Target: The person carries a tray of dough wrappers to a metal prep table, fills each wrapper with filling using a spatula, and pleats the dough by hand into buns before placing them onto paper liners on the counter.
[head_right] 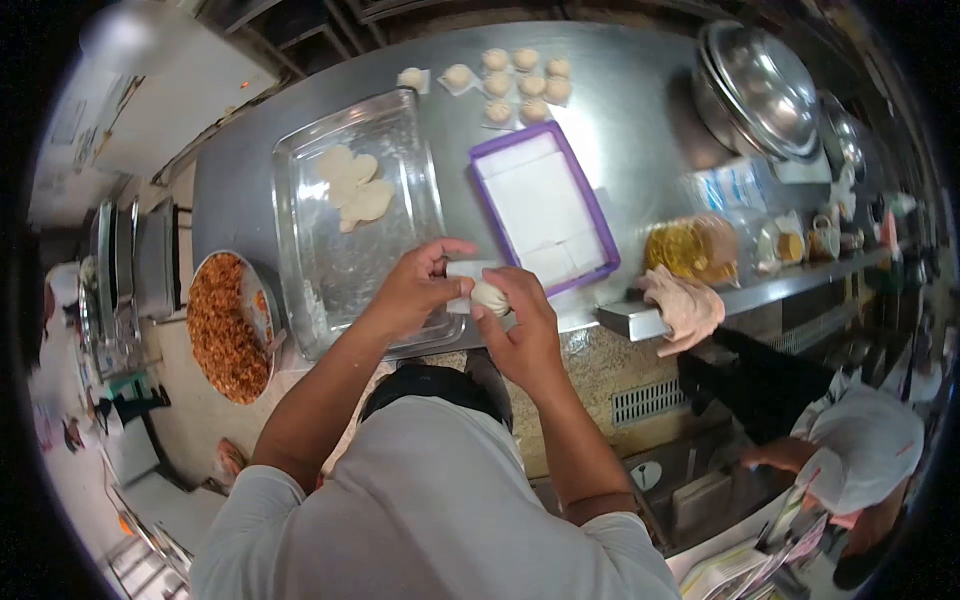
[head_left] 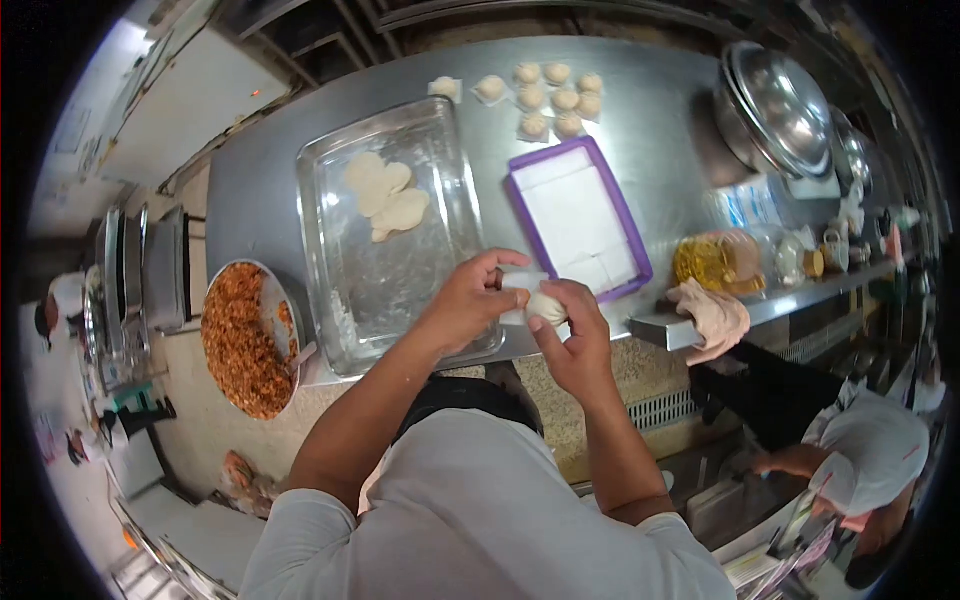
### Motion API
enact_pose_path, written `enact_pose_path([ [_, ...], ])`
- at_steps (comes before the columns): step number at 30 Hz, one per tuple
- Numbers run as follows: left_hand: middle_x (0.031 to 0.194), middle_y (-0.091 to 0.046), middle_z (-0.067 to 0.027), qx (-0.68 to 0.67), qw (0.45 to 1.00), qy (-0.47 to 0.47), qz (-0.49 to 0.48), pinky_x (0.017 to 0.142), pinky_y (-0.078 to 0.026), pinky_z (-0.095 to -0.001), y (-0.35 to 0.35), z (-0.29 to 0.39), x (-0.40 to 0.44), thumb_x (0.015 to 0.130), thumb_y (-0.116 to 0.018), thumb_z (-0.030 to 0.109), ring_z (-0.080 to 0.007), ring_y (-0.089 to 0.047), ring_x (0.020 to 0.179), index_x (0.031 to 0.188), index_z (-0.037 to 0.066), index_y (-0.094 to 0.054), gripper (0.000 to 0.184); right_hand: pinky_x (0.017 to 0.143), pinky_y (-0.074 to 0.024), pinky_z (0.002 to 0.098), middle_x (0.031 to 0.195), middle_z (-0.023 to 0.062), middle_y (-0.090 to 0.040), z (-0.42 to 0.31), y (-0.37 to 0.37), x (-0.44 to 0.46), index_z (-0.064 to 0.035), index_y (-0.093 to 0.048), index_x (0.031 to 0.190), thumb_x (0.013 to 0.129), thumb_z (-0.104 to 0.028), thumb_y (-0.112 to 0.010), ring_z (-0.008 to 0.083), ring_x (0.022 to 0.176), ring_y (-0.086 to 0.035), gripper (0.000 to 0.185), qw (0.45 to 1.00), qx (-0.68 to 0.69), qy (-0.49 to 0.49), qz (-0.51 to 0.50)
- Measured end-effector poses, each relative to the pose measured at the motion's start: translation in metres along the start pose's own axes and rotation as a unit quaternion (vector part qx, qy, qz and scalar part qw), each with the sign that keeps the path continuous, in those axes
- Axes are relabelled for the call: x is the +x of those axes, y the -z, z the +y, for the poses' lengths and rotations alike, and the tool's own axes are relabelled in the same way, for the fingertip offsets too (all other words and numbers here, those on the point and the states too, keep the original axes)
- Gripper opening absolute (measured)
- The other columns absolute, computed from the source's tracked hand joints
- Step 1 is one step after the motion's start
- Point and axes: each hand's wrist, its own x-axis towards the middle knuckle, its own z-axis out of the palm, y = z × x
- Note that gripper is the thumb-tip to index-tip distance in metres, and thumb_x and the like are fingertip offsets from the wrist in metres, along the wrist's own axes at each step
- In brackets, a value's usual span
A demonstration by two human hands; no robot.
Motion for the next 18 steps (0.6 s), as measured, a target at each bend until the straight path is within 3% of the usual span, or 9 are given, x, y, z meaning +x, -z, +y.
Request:
enact_pose_path([
  [4,0.081,-0.051,0.0031,-0.018,0.998,0.008,0.066,0.062,-0.04,-0.0217,0.027,-0.017,-0.028,0.087,-0.07,0.005,-0.0058,-0.049,0.073,0.13,0.004,-0.055,0.046,0.087,-0.0508,0.0407,0.112,0.0205,-0.06,-0.01,-0.03,0.01,-0.0005,-0.06,0.12,0.084,-0.006,-0.07,0.0374,0.104,-0.061,0.038,0.996,-0.016,0.059,-0.064],
  [6,0.084,-0.057,0.0018,-0.027,0.995,0.051,0.087,0.063,-0.043,-0.0207,0.04,-0.024,-0.041,0.087,-0.068,0.003,-0.0044,-0.053,0.072,0.135,0.004,-0.053,0.051,0.085,-0.052,0.0414,0.112,0.0206,-0.06,-0.012,-0.047,0.012,-0.0003,-0.06,0.118,0.083,-0.006,-0.07,0.0379,0.1,-0.062,0.037,0.993,-0.011,0.078,-0.092],
  [8,0.081,-0.056,0.0029,-0.066,0.99,0.056,0.113,0.059,-0.04,-0.0198,0.047,-0.026,-0.055,0.087,-0.068,0.004,-0.0037,-0.05,0.068,0.137,0.005,-0.052,0.053,0.082,-0.0529,0.0421,0.112,0.0204,-0.059,-0.014,-0.062,0.015,-0.0003,-0.061,0.118,0.082,-0.005,-0.07,0.0374,0.097,-0.063,0.037,0.985,-0.039,0.082,-0.144],
  [11,0.09,-0.06,0.0015,-0.148,0.98,0.036,0.129,0.066,-0.045,-0.0225,0.062,-0.028,-0.072,0.089,-0.066,0.009,-0.0058,-0.054,0.074,0.139,0.005,-0.05,0.052,0.081,-0.0532,0.0427,0.112,0.0202,-0.059,-0.023,-0.08,0.031,-0.0002,-0.061,0.117,0.08,-0.004,-0.07,0.0376,0.096,-0.063,0.038,0.975,-0.063,0.111,-0.181],
  [13,0.109,-0.062,-0.0034,-0.29,0.945,0.019,0.15,0.078,-0.049,-0.029,0.066,-0.018,-0.078,0.092,-0.063,0.015,-0.0117,-0.059,0.09,0.141,0.006,-0.048,0.052,0.082,-0.0528,0.0429,0.112,0.0202,-0.06,-0.025,-0.084,0.047,-0.0004,-0.061,0.117,0.08,-0.004,-0.071,0.0379,0.097,-0.062,0.038,0.97,-0.079,0.124,-0.195],
  [17,0.127,-0.058,-0.0099,-0.255,0.951,-0.05,0.169,0.088,-0.049,-0.0351,0.094,-0.022,-0.057,0.094,-0.061,0.021,-0.0179,-0.059,0.106,0.143,0.007,-0.045,0.054,0.086,-0.0512,0.0425,0.11,0.0198,-0.061,-0.01,-0.085,0.085,-0.0012,-0.062,0.113,0.079,-0.005,-0.072,0.0385,0.1,-0.061,0.036,0.982,-0.068,0.093,-0.149],
  [18,0.128,-0.058,-0.0115,-0.141,0.963,-0.046,0.225,0.089,-0.048,-0.0348,0.105,-0.023,-0.047,0.094,-0.063,0.024,-0.0193,-0.058,0.108,0.142,0.006,-0.046,0.054,0.088,-0.0507,0.0422,0.11,0.0196,-0.061,0.0,-0.082,0.093,-0.0015,-0.062,0.112,0.078,-0.004,-0.072,0.0384,0.101,-0.061,0.035,0.988,-0.068,0.067,-0.123],
])
